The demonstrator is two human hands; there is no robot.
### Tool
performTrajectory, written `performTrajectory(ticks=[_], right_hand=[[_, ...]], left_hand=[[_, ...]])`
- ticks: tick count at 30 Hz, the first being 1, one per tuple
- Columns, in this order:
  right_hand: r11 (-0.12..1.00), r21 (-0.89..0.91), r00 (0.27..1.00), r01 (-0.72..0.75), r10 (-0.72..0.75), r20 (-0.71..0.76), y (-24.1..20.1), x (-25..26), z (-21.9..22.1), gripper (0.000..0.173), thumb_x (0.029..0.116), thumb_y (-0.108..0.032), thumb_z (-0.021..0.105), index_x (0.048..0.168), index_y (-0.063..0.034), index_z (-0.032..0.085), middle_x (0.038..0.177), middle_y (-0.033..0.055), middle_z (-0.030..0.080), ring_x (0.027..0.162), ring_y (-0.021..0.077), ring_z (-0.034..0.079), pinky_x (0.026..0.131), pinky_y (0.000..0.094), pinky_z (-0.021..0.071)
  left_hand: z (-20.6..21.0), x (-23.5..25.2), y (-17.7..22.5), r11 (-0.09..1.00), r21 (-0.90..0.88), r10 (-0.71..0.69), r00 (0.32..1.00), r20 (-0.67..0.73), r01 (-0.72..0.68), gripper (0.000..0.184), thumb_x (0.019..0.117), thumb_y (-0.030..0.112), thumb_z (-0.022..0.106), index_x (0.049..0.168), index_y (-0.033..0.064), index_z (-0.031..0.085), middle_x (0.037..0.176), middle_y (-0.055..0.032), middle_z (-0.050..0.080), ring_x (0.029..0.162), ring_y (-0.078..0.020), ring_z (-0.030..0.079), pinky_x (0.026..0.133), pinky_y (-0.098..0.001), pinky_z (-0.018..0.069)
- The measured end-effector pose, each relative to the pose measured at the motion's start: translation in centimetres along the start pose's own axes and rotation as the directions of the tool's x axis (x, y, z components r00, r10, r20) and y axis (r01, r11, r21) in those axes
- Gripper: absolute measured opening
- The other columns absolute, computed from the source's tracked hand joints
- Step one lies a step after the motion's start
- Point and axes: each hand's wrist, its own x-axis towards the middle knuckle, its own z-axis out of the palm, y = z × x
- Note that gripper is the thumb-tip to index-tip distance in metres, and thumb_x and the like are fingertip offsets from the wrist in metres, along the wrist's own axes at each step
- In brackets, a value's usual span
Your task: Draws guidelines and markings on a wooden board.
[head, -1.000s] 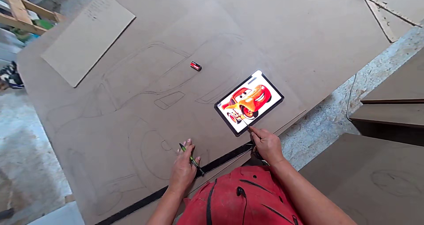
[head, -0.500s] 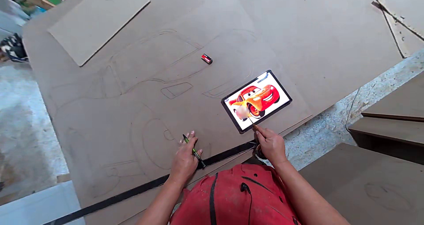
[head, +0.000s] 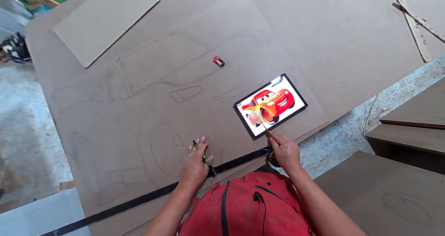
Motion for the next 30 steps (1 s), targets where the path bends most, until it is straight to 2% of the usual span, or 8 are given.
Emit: performTrajectory(ticks=[12,17,19,21,22,24,27,30], right_hand=[[1.0,0.012,1.0,0.0,0.0,-0.002,-0.4,0.0,0.2,0.029,0.1045,-0.032,0.056,0.125,-0.0309,0.077,0.094,-0.0025,0.075,0.085,0.0151,0.072,0.074,0.0452,0.0596],[0.998,0.006,0.998,0.058,-0.058,0.017,-0.4,-0.1,-0.3,0.03,0.1042,-0.032,0.056,0.126,-0.0284,0.076,0.102,0.0035,0.077,0.093,0.0238,0.074,0.078,0.0548,0.0595],[0.996,0.069,0.998,0.064,-0.065,0.018,0.0,-0.3,-0.2,0.033,0.1048,-0.034,0.054,0.126,-0.0231,0.077,0.107,0.0068,0.078,0.098,0.0264,0.074,0.083,0.0582,0.0581],[0.981,0.189,0.999,0.047,-0.051,0.017,-0.4,-0.7,-1.0,0.037,0.1049,-0.034,0.053,0.124,-0.0137,0.076,0.103,0.0096,0.078,0.092,0.0236,0.074,0.081,0.0536,0.0592],[0.966,0.257,0.998,0.017,-0.032,0.054,-1.0,-0.8,-1.6,0.036,0.1052,-0.031,0.053,0.124,-0.01,0.075,0.097,0.0097,0.077,0.083,0.0206,0.073,0.075,0.0489,0.0596],[0.91,0.41,0.982,-0.055,-0.026,0.19,-2.2,-1.3,-2.5,0.033,0.1055,-0.028,0.054,0.125,-0.0092,0.074,0.082,0.0042,0.073,0.064,0.0118,0.066,0.058,0.0358,0.0577],[0.841,0.524,0.903,-0.132,-0.117,0.414,-5.6,-2.1,-2.4,0.031,0.1055,-0.027,0.056,0.125,-0.012,0.075,0.079,0.0022,0.071,0.063,0.0115,0.065,0.059,0.0335,0.0574],[0.859,0.499,0.819,-0.118,-0.2,0.537,-10.5,-3.4,-0.7,0.029,0.1041,-0.029,0.059,0.124,-0.0163,0.076,0.083,0.0016,0.073,0.067,0.0128,0.067,0.063,0.0354,0.0586]], left_hand=[[-0.7,0.0,-0.2,0.999,-0.024,-0.022,0.999,0.029,0.023,0.049,0.0995,0.034,0.065,0.145,0.0178,0.056,0.165,0.0048,0.039,0.153,-0.0135,0.032,0.126,-0.0423,0.0279],[-2.0,0.2,1.0,0.991,-0.018,-0.125,0.979,0.158,0.129,0.053,0.1017,0.041,0.06,0.15,0.0195,0.053,0.166,0.0039,0.037,0.153,-0.0153,0.033,0.125,-0.0438,0.0299],[-3.3,0.2,1.3,0.983,-0.064,-0.156,0.967,0.202,0.172,0.056,0.102,0.043,0.058,0.153,0.021,0.05,0.164,0.0037,0.039,0.151,-0.0155,0.036,0.124,-0.044,0.0313],[-4.7,-0.2,1.7,0.965,-0.141,-0.185,0.956,0.226,0.22,0.059,0.1022,0.045,0.058,0.156,0.024,0.045,0.16,0.0018,0.046,0.145,-0.0176,0.046,0.12,-0.045,0.0395],[-5.5,-0.6,1.9,0.948,-0.199,-0.199,0.951,0.238,0.248,0.06,0.1027,0.046,0.057,0.157,0.0247,0.044,0.156,0.0002,0.051,0.14,-0.0191,0.052,0.116,-0.0464,0.0444],[-6.6,-2.1,2.1,0.891,-0.348,-0.212,0.946,0.247,0.291,0.058,0.1025,0.048,0.058,0.154,0.0232,0.048,0.147,-0.0035,0.059,0.131,-0.0202,0.059,0.111,-0.047,0.0484],[-6.8,-4.7,1.5,0.788,-0.565,-0.163,0.968,0.19,0.243,0.049,0.1016,0.04,0.062,0.143,0.0139,0.058,0.138,-0.0032,0.066,0.126,-0.013,0.063,0.111,-0.0372,0.0498],[-7.4,-6.6,-0.1,0.706,-0.691,-0.148,0.987,0.07,0.155,0.052,0.1002,0.032,0.066,0.147,0.0128,0.054,0.138,-0.004,0.065,0.116,-0.0127,0.068,0.103,-0.0355,0.0564]])
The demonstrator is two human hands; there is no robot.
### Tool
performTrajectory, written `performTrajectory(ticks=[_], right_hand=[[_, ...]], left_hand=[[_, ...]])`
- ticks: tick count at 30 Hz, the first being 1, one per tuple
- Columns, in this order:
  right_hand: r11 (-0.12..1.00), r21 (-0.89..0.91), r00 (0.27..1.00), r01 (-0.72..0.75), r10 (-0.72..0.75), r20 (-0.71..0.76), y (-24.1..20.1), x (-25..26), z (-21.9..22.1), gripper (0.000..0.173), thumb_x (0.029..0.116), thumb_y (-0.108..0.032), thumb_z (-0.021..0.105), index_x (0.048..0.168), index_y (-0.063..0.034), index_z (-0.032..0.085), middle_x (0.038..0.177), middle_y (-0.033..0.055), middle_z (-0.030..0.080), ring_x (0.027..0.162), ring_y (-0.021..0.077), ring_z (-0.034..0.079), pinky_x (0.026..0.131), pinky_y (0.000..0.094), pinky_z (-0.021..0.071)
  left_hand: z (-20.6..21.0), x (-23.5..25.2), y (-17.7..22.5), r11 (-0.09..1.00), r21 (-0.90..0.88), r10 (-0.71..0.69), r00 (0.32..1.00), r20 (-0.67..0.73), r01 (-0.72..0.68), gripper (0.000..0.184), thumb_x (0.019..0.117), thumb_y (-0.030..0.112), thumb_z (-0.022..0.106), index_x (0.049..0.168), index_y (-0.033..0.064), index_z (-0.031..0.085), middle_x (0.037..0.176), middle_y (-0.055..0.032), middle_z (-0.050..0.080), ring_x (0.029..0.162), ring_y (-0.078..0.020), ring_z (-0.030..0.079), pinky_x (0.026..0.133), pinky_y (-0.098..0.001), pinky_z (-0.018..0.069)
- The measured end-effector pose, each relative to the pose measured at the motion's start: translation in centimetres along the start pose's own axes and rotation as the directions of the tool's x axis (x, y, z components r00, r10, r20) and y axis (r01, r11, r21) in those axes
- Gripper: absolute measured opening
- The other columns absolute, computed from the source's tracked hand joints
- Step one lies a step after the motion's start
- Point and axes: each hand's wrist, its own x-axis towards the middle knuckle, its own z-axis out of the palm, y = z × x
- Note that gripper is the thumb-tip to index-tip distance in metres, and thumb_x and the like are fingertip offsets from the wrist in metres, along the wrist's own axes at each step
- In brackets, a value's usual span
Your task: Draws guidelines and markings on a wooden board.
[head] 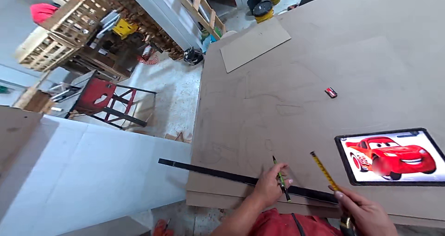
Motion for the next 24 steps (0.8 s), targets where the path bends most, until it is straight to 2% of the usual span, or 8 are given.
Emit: performTrajectory(ticks=[2,4,8,12,14,18,21,24], right_hand=[[0.998,-0.053,0.998,0.023,-0.02,0.061,-1.3,0.6,3.9,0.028,0.1031,-0.031,0.061,0.122,-0.0207,0.078,0.083,0.0003,0.074,0.067,0.0125,0.068,0.063,0.0368,0.0588],[0.995,-0.078,0.994,0.068,-0.061,0.094,-1.6,1.0,8.3,0.026,0.1027,-0.034,0.063,0.12,-0.0236,0.078,0.084,-0.0017,0.075,0.068,0.0108,0.068,0.065,0.0363,0.0588],[0.996,-0.075,0.992,0.042,-0.032,0.123,-2.3,0.5,17.8,0.025,0.1027,-0.03,0.063,0.121,-0.0208,0.078,0.094,-0.0009,0.077,0.076,0.0099,0.07,0.072,0.0359,0.0605],[0.999,-0.013,0.991,-0.041,0.042,0.127,-2.3,-1.3,26.5,0.024,0.102,-0.032,0.065,0.119,-0.0229,0.079,0.084,-0.0016,0.075,0.069,0.0105,0.068,0.066,0.0357,0.0596],[0.998,-0.024,0.988,-0.061,0.064,0.142,-3.1,-2.6,29.4,0.024,0.1017,-0.033,0.065,0.118,-0.0234,0.079,0.086,-0.0018,0.076,0.071,0.0107,0.069,0.068,0.0365,0.06],[0.994,-0.111,0.984,-0.015,0.035,0.175,-4.7,-3.8,33.4,0.024,0.102,-0.036,0.064,0.116,-0.0254,0.08,0.094,-0.0042,0.077,0.079,0.0085,0.071,0.076,0.0374,0.0606],[0.994,-0.105,0.988,-0.014,0.03,0.154,-4.1,-5.1,36.9,0.023,0.1024,-0.039,0.063,0.114,-0.0279,0.08,0.092,-0.0055,0.077,0.076,0.0082,0.07,0.074,0.0374,0.0601],[0.999,-0.031,0.994,-0.023,0.026,0.105,-3.1,-5.6,40.4,0.023,0.1015,-0.039,0.065,0.109,-0.0234,0.08,0.086,-0.003,0.075,0.071,0.0105,0.069,0.069,0.0378,0.06]], left_hand=[[-2.3,-0.6,-0.8,0.996,-0.051,0.069,0.991,-0.112,-0.075,0.059,0.0988,0.029,0.069,0.152,0.0153,0.047,0.143,-0.002,0.061,0.115,-0.012,0.068,0.1,-0.0356,0.0587],[-5.5,-0.8,-2.2,0.986,-0.1,0.121,0.982,-0.147,-0.136,0.057,0.0988,0.026,0.069,0.151,0.0148,0.048,0.144,-0.0005,0.061,0.116,-0.0116,0.068,0.101,-0.0347,0.0586],[-12.9,-1.4,-6.7,0.989,-0.064,0.135,0.991,-0.003,-0.135,0.034,0.1021,0.026,0.063,0.131,0.0077,0.066,0.12,-0.0032,0.072,0.11,-0.0103,0.069,0.101,-0.0324,0.0563],[-19.3,-3.1,-12.6,0.993,-0.116,0.014,0.983,0.184,0.007,0.026,0.0979,0.026,0.069,0.117,0.0086,0.068,0.103,-0.0029,0.073,0.09,-0.0114,0.071,0.083,-0.0324,0.0601],[-21.8,-4.8,-14.6,0.99,-0.141,0.024,0.965,0.26,0.013,0.029,0.0964,0.026,0.071,0.119,0.0089,0.067,0.101,-0.0029,0.072,0.085,-0.0121,0.069,0.077,-0.0319,0.0597],[-25.0,-7.2,-17.4,0.98,-0.187,0.128,0.938,0.321,-0.07,0.029,0.0963,0.025,0.071,0.12,0.0088,0.068,0.104,-0.002,0.072,0.09,-0.012,0.07,0.082,-0.0326,0.06],[-26.3,-8.9,-19.6,0.98,-0.177,0.147,0.927,0.344,-0.089,0.022,0.0966,0.027,0.07,0.108,0.0086,0.07,0.093,-0.0023,0.072,0.082,-0.0127,0.069,0.077,-0.0338,0.06],[-28.2,-10.0,-20.7,0.989,-0.086,0.137,0.941,0.309,-0.116,0.021,0.097,0.028,0.07,0.106,0.0096,0.07,0.089,-0.0012,0.07,0.076,-0.0108,0.067,0.072,-0.0307,0.0575]])
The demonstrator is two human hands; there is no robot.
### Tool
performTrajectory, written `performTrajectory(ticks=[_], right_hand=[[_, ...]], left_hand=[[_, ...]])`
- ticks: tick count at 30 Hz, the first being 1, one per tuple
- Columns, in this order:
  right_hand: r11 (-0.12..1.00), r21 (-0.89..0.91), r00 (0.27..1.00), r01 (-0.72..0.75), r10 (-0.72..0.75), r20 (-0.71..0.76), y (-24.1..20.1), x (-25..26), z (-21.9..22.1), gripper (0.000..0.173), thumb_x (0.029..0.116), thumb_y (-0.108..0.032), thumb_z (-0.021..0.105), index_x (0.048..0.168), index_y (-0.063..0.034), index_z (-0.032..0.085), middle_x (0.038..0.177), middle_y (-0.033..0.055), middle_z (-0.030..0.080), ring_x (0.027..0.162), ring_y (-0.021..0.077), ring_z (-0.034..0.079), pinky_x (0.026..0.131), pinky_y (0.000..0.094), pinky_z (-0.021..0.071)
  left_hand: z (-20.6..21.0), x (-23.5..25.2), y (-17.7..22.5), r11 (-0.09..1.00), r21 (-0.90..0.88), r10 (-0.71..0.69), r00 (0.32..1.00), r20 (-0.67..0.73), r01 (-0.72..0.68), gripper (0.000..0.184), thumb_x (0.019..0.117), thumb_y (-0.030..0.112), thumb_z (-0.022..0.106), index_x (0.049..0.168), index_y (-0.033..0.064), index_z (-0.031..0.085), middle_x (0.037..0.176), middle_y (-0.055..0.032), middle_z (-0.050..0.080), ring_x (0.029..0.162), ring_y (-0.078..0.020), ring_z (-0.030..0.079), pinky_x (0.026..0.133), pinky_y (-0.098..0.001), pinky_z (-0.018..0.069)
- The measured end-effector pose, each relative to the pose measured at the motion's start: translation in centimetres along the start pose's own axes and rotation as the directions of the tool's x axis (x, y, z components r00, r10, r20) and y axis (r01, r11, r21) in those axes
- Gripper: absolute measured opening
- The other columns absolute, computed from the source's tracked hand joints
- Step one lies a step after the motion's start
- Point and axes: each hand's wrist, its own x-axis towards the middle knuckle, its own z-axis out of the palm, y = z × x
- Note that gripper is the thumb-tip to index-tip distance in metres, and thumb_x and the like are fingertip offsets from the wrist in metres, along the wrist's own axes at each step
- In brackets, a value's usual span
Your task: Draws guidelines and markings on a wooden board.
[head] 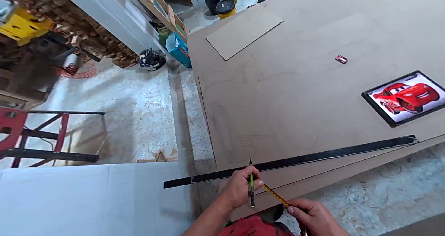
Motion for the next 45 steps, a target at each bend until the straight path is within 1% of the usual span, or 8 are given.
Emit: performTrajectory(ticks=[4,6,13,20,27,32,41,45], right_hand=[[0.995,-0.02,0.99,-0.096,0.094,-0.108,0.6,-0.9,5.8,0.032,0.0997,-0.053,0.061,0.104,-0.0248,0.077,0.081,-0.0046,0.072,0.07,0.0108,0.068,0.069,0.0388,0.0595],[0.99,-0.006,0.974,-0.14,0.137,-0.18,0.0,-1.2,7.6,0.035,0.0993,-0.055,0.059,0.102,-0.0242,0.076,0.079,-0.0044,0.072,0.069,0.0113,0.069,0.068,0.0391,0.0598],[0.929,-0.109,0.867,-0.354,0.282,-0.411,-5.8,6.6,8.6,0.041,0.1035,-0.056,0.051,0.1,-0.0229,0.075,0.081,-0.0017,0.071,0.077,0.0166,0.069,0.073,0.0473,0.058],[0.796,-0.05,0.62,-0.603,0.428,-0.657,-9.0,20.8,6.6,0.042,0.1034,-0.051,0.053,0.097,-0.018,0.077,0.091,0.0094,0.073,0.092,0.0308,0.071,0.078,0.0596,0.0558],[0.659,0.101,0.425,-0.746,0.587,-0.689,-10.5,24.6,4.8,0.06,0.0958,-0.067,0.053,0.082,-0.0127,0.074,0.084,0.0126,0.07,0.085,0.0324,0.07,0.07,0.0583,0.0556],[0.642,0.123,0.435,-0.757,0.635,-0.638,-9.9,24.8,3.6,0.073,0.0902,-0.08,0.05,0.078,-0.0119,0.072,0.081,0.0126,0.07,0.082,0.032,0.07,0.069,0.0582,0.0552],[0.608,0.116,0.448,-0.786,0.689,-0.57,-9.6,24.9,2.2,0.072,0.0895,-0.08,0.051,0.075,-0.0127,0.071,0.08,0.01,0.071,0.082,0.0298,0.071,0.07,0.0565,0.0554],[0.595,0.136,0.435,-0.792,0.707,-0.558,-9.4,24.7,1.7,0.07,0.0879,-0.08,0.054,0.081,-0.0134,0.074,0.083,0.0105,0.071,0.084,0.0301,0.07,0.071,0.0567,0.0554]], left_hand=[[-4.4,-1.1,-0.2,0.942,0.33,-0.071,0.997,0.008,0.064,0.024,0.1006,0.034,0.065,0.111,0.0134,0.072,0.092,-0.001,0.071,0.081,-0.0116,0.067,0.078,-0.0364,0.0575],[-7.0,0.2,0.1,0.904,0.427,-0.008,0.999,-0.034,0.022,0.019,0.1002,0.033,0.067,0.109,0.0168,0.072,0.09,0.0014,0.072,0.08,-0.0116,0.068,0.076,-0.0391,0.059],[-15.7,11.7,1.0,0.765,0.628,0.199,0.98,-0.021,-0.142,0.02,0.1019,0.027,0.066,0.111,0.0097,0.07,0.091,-0.0081,0.072,0.081,-0.0228,0.07,0.077,-0.0507,0.0587],[-19.8,26.5,1.0,0.71,0.689,0.167,0.985,0.035,-0.145,0.025,0.1043,0.03,0.061,0.118,0.0098,0.067,0.1,-0.0165,0.072,0.094,-0.0366,0.07,0.083,-0.0633,0.0542],[-19.7,32.9,1.7,0.694,0.693,0.188,0.978,0.088,-0.196,0.023,0.1024,0.029,0.062,0.115,0.0101,0.067,0.1,-0.0159,0.072,0.095,-0.0367,0.07,0.083,-0.0633,0.0539],[-19.5,34.9,2.4,0.673,0.704,0.234,0.968,0.09,-0.228,0.022,0.1013,0.028,0.064,0.113,0.0098,0.067,0.096,-0.0152,0.072,0.091,-0.035,0.07,0.081,-0.0614,0.0542],[-20.1,35.7,1.7,0.658,0.7,0.258,0.956,0.137,-0.278,0.021,0.1013,0.03,0.065,0.112,0.0119,0.068,0.092,-0.0132,0.071,0.086,-0.0332,0.07,0.077,-0.0616,0.0541],[-20.0,35.5,1.8,0.65,0.708,0.247,0.958,0.148,-0.277,0.021,0.1024,0.031,0.063,0.112,0.0132,0.068,0.091,-0.0131,0.071,0.085,-0.0331,0.07,0.076,-0.0616,0.0541]])
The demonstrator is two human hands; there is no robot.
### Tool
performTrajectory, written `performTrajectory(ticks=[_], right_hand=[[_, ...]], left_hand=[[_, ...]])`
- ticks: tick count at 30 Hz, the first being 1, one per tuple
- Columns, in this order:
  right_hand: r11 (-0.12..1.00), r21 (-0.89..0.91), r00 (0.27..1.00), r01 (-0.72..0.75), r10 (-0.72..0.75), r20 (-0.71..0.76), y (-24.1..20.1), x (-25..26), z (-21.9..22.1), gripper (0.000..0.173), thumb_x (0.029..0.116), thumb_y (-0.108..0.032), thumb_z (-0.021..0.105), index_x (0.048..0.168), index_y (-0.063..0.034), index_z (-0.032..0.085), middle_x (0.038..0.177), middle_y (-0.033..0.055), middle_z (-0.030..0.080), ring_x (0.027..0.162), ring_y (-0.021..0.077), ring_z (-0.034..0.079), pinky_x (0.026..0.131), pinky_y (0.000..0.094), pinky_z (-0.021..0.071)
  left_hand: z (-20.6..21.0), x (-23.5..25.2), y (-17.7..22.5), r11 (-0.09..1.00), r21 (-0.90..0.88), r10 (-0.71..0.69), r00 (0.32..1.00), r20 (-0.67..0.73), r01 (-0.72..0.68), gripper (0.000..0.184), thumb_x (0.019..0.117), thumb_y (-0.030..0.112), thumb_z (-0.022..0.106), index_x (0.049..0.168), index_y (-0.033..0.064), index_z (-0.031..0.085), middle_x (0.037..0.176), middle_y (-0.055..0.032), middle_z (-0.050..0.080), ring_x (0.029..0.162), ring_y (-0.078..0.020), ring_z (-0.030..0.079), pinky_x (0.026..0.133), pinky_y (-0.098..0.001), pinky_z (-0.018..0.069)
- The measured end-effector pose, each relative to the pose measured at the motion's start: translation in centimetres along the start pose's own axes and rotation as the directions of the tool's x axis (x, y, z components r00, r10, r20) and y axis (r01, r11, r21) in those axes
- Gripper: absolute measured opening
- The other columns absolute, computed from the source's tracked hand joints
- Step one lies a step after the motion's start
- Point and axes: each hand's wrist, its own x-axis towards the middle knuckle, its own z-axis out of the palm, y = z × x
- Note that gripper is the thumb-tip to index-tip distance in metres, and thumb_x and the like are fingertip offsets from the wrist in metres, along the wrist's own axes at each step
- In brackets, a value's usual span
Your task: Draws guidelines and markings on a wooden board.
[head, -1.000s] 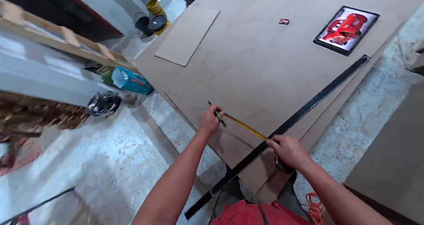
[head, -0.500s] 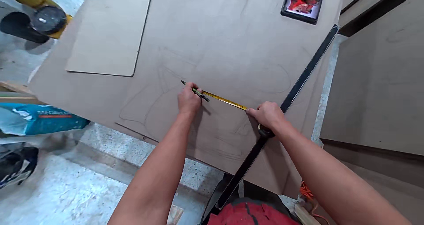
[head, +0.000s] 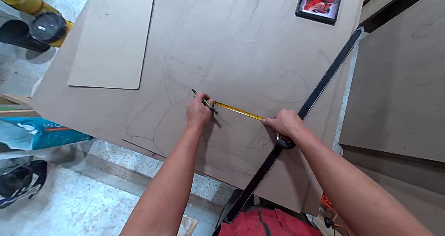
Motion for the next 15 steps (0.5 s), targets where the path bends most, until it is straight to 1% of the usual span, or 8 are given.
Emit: performTrajectory(ticks=[2,4,5,7,9,11,13,15], right_hand=[[1.0,-0.009,1.0,0.0,0.0,0.004,0.1,0.1,0.0,0.07,0.088,-0.081,0.054,0.079,-0.0138,0.073,0.082,0.0098,0.071,0.083,0.0297,0.07,0.071,0.0559,0.0553],[1.0,-0.015,1.0,0.007,-0.006,0.011,0.1,0.0,-0.1,0.071,0.0883,-0.08,0.054,0.079,-0.013,0.073,0.083,0.0108,0.071,0.084,0.0308,0.07,0.071,0.0564,0.055],[1.0,-0.014,1.0,0.008,-0.008,0.008,0.0,0.0,-0.1,0.071,0.0884,-0.08,0.054,0.079,-0.0124,0.073,0.083,0.0116,0.07,0.085,0.0314,0.07,0.071,0.0566,0.0551],[1.0,-0.013,1.0,0.006,-0.006,-0.012,-0.1,-0.2,0.0,0.07,0.0883,-0.079,0.055,0.079,-0.0123,0.072,0.083,0.0118,0.07,0.085,0.0312,0.07,0.072,0.056,0.0553],[1.0,-0.021,1.0,0.01,-0.01,-0.025,-0.1,-0.3,0.0,0.069,0.0892,-0.079,0.054,0.079,-0.0127,0.072,0.083,0.0118,0.07,0.086,0.0311,0.07,0.072,0.0558,0.0554],[0.999,-0.031,0.999,0.018,-0.019,-0.028,-0.1,-0.3,0.1,0.068,0.0899,-0.079,0.054,0.08,-0.0139,0.073,0.083,0.0107,0.07,0.086,0.0308,0.07,0.072,0.0558,0.0551],[0.999,-0.041,1.0,0.023,-0.024,-0.019,-0.1,-0.1,0.1,0.067,0.0906,-0.078,0.053,0.079,-0.0149,0.073,0.082,0.009,0.071,0.084,0.0295,0.07,0.071,0.0549,0.055],[0.999,-0.039,1.0,0.015,-0.015,-0.008,-0.1,-0.1,0.0,0.068,0.0909,-0.078,0.053,0.079,-0.0149,0.073,0.081,0.0079,0.072,0.083,0.0282,0.07,0.072,0.0548,0.055]], left_hand=[[0.0,-0.3,0.1,0.999,-0.039,-0.013,1.0,-0.014,0.013,0.025,0.1026,0.033,0.063,0.118,0.0137,0.067,0.091,-0.0129,0.071,0.083,-0.0322,0.07,0.076,-0.0597,0.0547],[-0.2,-1.6,-0.1,0.992,-0.123,-0.031,0.998,-0.054,0.024,0.033,0.1036,0.034,0.062,0.13,0.0138,0.064,0.091,-0.0128,0.071,0.079,-0.0299,0.069,0.074,-0.0556,0.0563],[-0.4,-2.6,-0.3,0.988,-0.154,-0.034,0.996,-0.081,0.021,0.036,0.1046,0.033,0.06,0.134,0.013,0.061,0.096,-0.0132,0.072,0.081,-0.0293,0.07,0.075,-0.0547,0.0576],[0.1,-4.9,-1.1,0.991,-0.13,0.015,0.99,-0.144,-0.034,0.038,0.106,0.03,0.058,0.138,0.0106,0.058,0.106,-0.0119,0.072,0.092,-0.0271,0.071,0.083,-0.0526,0.0594],[1.6,-6.8,-2.4,0.985,-0.059,0.143,0.965,-0.218,-0.159,0.036,0.103,0.024,0.06,0.135,0.0074,0.061,0.112,-0.0122,0.071,0.103,-0.0288,0.068,0.091,-0.0516,0.0571],[3.0,-7.7,-2.7,0.958,0.011,0.281,0.926,-0.253,-0.287,0.035,0.0999,0.022,0.063,0.131,0.0074,0.065,0.123,-0.0133,0.069,0.11,-0.0328,0.066,0.095,-0.0532,0.0542],[4.1,-7.6,-2.2,0.914,0.071,0.404,0.884,-0.237,-0.399,0.036,0.0999,0.023,0.062,0.133,0.0098,0.066,0.143,-0.0103,0.062,0.125,-0.0315,0.062,0.105,-0.053,0.0495],[5.2,-7.2,-1.8,0.875,0.143,0.482,0.856,-0.189,-0.462,0.039,0.1025,0.025,0.056,0.138,0.013,0.063,0.157,-0.0056,0.049,0.14,-0.0258,0.052,0.115,-0.0501,0.0421]])
